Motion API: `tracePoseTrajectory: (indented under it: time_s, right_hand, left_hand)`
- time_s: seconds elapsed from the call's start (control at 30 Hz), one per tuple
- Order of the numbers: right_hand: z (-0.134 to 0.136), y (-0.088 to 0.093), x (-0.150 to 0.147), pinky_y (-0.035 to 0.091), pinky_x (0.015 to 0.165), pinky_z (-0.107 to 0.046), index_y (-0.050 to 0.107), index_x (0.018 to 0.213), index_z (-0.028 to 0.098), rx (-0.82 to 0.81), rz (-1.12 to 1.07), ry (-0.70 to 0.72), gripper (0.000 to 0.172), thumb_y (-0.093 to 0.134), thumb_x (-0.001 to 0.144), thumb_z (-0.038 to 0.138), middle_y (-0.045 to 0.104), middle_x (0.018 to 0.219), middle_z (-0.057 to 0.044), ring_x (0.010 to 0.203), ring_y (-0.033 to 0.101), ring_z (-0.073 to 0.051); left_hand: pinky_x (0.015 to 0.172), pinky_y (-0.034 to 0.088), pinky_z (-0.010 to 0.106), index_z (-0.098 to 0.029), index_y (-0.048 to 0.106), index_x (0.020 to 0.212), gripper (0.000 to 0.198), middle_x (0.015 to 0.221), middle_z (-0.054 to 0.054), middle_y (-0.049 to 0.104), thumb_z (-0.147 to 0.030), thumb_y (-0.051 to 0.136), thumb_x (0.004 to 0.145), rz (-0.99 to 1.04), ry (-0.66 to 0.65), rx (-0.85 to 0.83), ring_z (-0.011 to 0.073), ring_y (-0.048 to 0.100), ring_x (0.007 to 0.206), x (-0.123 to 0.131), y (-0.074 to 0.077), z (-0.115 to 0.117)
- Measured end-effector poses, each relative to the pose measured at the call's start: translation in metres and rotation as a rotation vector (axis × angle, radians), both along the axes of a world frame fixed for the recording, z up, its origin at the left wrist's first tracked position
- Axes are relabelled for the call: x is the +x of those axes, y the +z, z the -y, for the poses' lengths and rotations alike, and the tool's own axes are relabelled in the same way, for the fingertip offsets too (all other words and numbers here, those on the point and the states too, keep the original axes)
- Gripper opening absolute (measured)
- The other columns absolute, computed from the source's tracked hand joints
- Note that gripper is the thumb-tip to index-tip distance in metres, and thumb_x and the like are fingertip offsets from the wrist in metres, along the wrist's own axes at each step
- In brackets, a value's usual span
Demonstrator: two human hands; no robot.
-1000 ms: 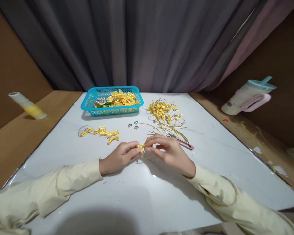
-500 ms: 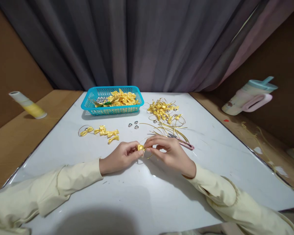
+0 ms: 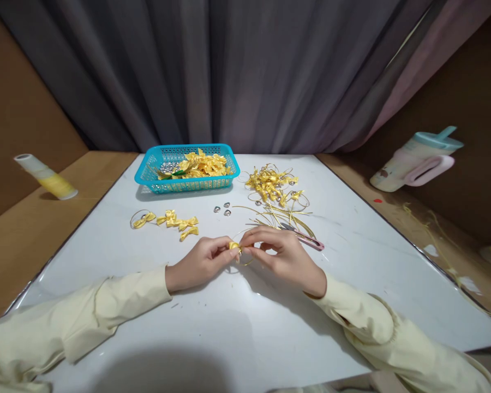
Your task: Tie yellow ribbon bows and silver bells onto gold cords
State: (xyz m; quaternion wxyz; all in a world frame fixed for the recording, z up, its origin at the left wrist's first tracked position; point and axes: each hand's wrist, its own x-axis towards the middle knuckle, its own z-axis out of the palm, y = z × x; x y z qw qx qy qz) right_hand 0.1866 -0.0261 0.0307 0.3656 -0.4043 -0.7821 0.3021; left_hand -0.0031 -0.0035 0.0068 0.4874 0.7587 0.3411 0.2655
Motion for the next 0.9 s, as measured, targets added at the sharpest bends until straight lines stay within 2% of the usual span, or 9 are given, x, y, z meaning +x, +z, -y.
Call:
tracePoseTrajectory:
  time_s: [0.13,0.23,0.4,0.53,0.63,0.7,0.8,0.9]
  right_hand:
    - [0.000,0.003,0.000,0.046,0.059,-0.021,0.067,0.082,0.017,-0.017,0.001,0.009,0.013,0.055,0.081,0.013,0.067,0.087,-0.004,0.079,0.061,-0.013]
    - [-0.001,0.007,0.003,0.048,0.060,-0.023,0.068,0.083,0.016,-0.042,-0.027,-0.028,0.013,0.055,0.082,0.017,0.068,0.090,-0.006,0.081,0.062,-0.014]
    - [-0.007,0.012,0.014,0.053,0.069,-0.030,0.066,0.105,0.019,-0.098,-0.167,-0.121,0.026,0.048,0.087,0.018,0.069,0.094,-0.006,0.073,0.063,-0.014]
    - [-0.008,0.017,0.018,0.056,0.073,-0.033,0.047,0.130,0.028,-0.117,-0.313,-0.131,0.044,0.049,0.088,0.019,0.066,0.108,-0.004,0.079,0.066,-0.014]
    - [-0.007,0.021,0.017,0.057,0.073,-0.034,0.030,0.140,0.031,-0.163,-0.392,-0.137,0.058,0.053,0.087,0.021,0.067,0.106,-0.005,0.078,0.067,-0.015]
    - [-0.007,0.022,0.017,0.057,0.071,-0.035,0.038,0.135,0.027,-0.199,-0.439,-0.154,0.052,0.056,0.086,0.025,0.068,0.101,-0.006,0.076,0.067,-0.016]
    - [-0.008,0.023,0.019,0.057,0.068,-0.034,0.061,0.105,0.018,-0.231,-0.482,-0.187,0.027,0.061,0.082,0.032,0.070,0.092,-0.008,0.072,0.067,-0.016]
    - [-0.006,0.026,0.021,0.055,0.065,-0.030,0.066,0.085,0.017,-0.230,-0.450,-0.216,0.018,0.064,0.079,0.034,0.070,0.078,-0.005,0.068,0.065,-0.015]
  left_hand:
    - [0.049,0.028,0.020,-0.013,0.057,0.073,0.028,0.054,-0.006,0.041,-0.033,0.043,0.086,-0.018,0.003,0.006,0.0078,0.033,0.050,-0.001,-0.001,-0.001]
    - [0.050,0.029,0.021,-0.013,0.057,0.073,0.029,0.058,-0.004,0.045,-0.034,0.043,0.087,-0.031,0.018,0.002,0.0086,0.036,0.053,-0.001,-0.001,-0.001]
    - [0.053,0.032,0.022,-0.012,0.058,0.072,0.029,0.063,-0.001,0.052,-0.034,0.045,0.086,-0.029,0.046,-0.021,0.0098,0.041,0.057,-0.001,-0.002,-0.001]
    - [0.051,0.031,0.021,-0.012,0.058,0.070,0.030,0.060,0.000,0.052,-0.034,0.045,0.085,-0.035,0.064,-0.025,0.0094,0.040,0.055,-0.001,-0.003,-0.001]
    - [0.052,0.033,0.021,-0.012,0.059,0.069,0.029,0.061,0.000,0.055,-0.034,0.046,0.084,-0.029,0.076,-0.024,0.0100,0.042,0.056,-0.001,-0.004,-0.002]
    - [0.052,0.033,0.021,-0.013,0.059,0.068,0.028,0.062,0.001,0.056,-0.033,0.047,0.082,-0.022,0.083,-0.032,0.0104,0.044,0.057,-0.001,-0.004,-0.002]
    - [0.051,0.032,0.021,-0.012,0.060,0.066,0.028,0.061,0.001,0.056,-0.033,0.048,0.081,-0.018,0.090,-0.051,0.0103,0.043,0.056,-0.001,-0.004,-0.003]
    - [0.051,0.033,0.022,-0.012,0.060,0.066,0.028,0.062,0.002,0.057,-0.033,0.048,0.079,-0.020,0.089,-0.070,0.0110,0.044,0.057,-0.001,-0.002,-0.004]
